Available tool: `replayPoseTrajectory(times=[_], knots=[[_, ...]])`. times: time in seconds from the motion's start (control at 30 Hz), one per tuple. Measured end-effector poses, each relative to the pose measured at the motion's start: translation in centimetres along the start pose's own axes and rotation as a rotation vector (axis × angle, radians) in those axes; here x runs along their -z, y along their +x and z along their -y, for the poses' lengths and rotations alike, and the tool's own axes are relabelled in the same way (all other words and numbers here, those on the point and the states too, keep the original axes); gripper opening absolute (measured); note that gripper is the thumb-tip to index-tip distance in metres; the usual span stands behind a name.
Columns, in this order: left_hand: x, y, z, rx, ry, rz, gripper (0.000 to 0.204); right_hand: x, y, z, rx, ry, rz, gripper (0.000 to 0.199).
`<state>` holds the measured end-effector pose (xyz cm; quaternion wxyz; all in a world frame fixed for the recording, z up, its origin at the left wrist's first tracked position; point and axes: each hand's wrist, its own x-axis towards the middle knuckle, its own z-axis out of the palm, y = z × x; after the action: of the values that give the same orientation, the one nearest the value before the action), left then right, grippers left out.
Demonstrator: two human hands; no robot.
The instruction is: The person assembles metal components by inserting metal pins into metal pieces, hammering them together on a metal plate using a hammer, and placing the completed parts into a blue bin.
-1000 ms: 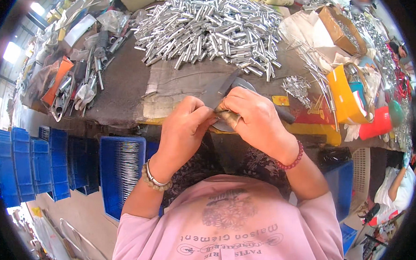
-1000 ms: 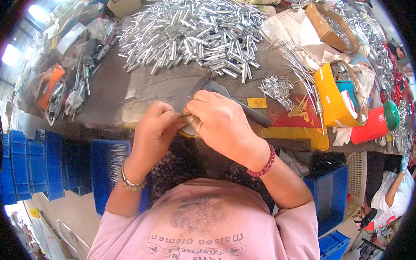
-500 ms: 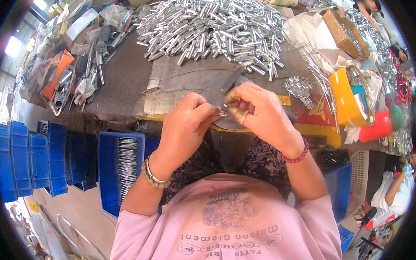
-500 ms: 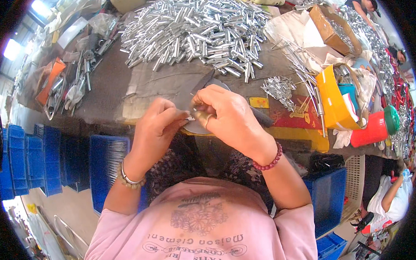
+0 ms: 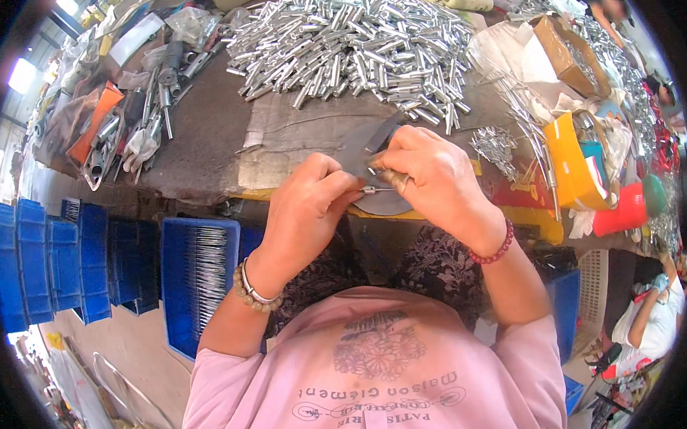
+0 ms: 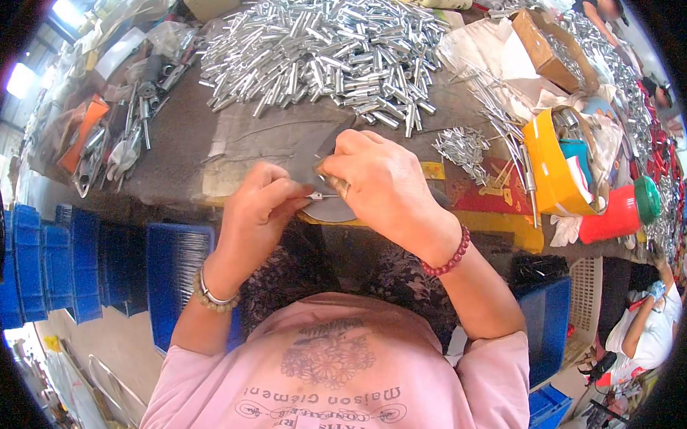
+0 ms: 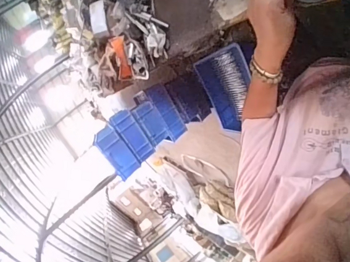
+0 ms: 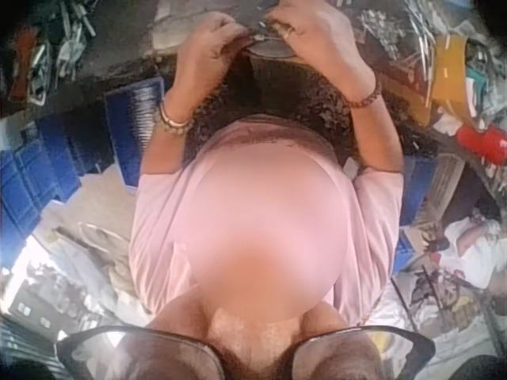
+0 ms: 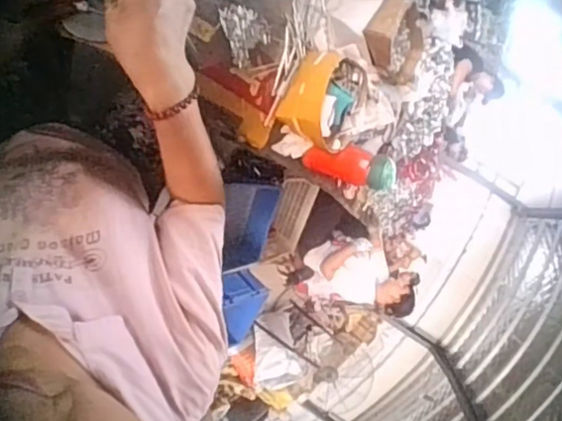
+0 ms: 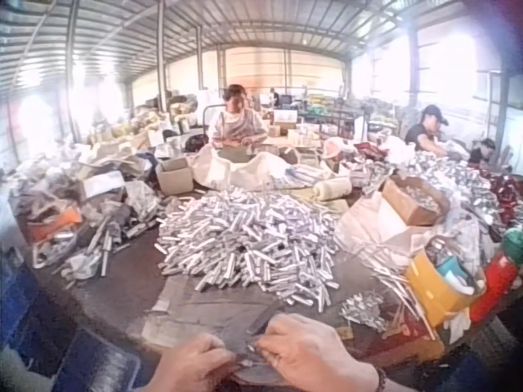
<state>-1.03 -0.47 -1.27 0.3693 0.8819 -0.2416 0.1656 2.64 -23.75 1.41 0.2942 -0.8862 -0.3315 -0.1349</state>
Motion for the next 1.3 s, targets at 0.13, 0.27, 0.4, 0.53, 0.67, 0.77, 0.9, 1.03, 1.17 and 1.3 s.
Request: replayPoseTrajectory(times=[0.13,0.27,0.4,0.53,0.67,0.77,0.9,1.03,1.17,1.3], knots=[[0.2,-0.1,-0.2,0.020,0.007,0.035,0.019,0.0,0.7,0.0,0.046,-0.072,0.079,0.006],[0.1,-0.2,-0.1,0.008,0.021,0.031,0.020,-0.6,0.7,-0.5,0.109,-0.067,0.052,0.007],[0.1,-0.1,0.1,-0.018,-0.009,0.011,0.020,-0.1,0.1,0.4,0.004,0.070,0.025,0.008],[0.1,0.0,0.2,-0.013,-0.019,0.014,0.020,0.0,-0.6,0.8,-0.013,0.100,0.052,0.007],[0.1,-0.2,0.2,-0.002,-0.003,0.018,0.021,0.0,-0.8,1.1,-0.028,0.097,0.058,0.009],[0.2,-0.1,0.0,-0.005,-0.004,0.016,0.021,0.1,-0.8,1.5,-0.013,0.059,0.046,0.009],[0.2,-0.2,0.1,0.000,-0.009,0.023,0.020,0.3,-0.5,2.6,0.053,-0.088,0.008,0.006],[0.3,-0.2,0.0,-0.008,-0.015,0.028,0.019,0.8,-0.2,3.8,0.117,-0.208,0.053,0.005],[0.3,-0.3,-0.1,0.009,-0.041,0.024,0.015,1.0,0.4,4.6,0.169,-0.269,0.094,0.003],[0.2,-0.1,-0.2,0.002,-0.068,0.009,0.011,1.2,0.7,3.8,0.136,-0.210,0.133,0.004]])
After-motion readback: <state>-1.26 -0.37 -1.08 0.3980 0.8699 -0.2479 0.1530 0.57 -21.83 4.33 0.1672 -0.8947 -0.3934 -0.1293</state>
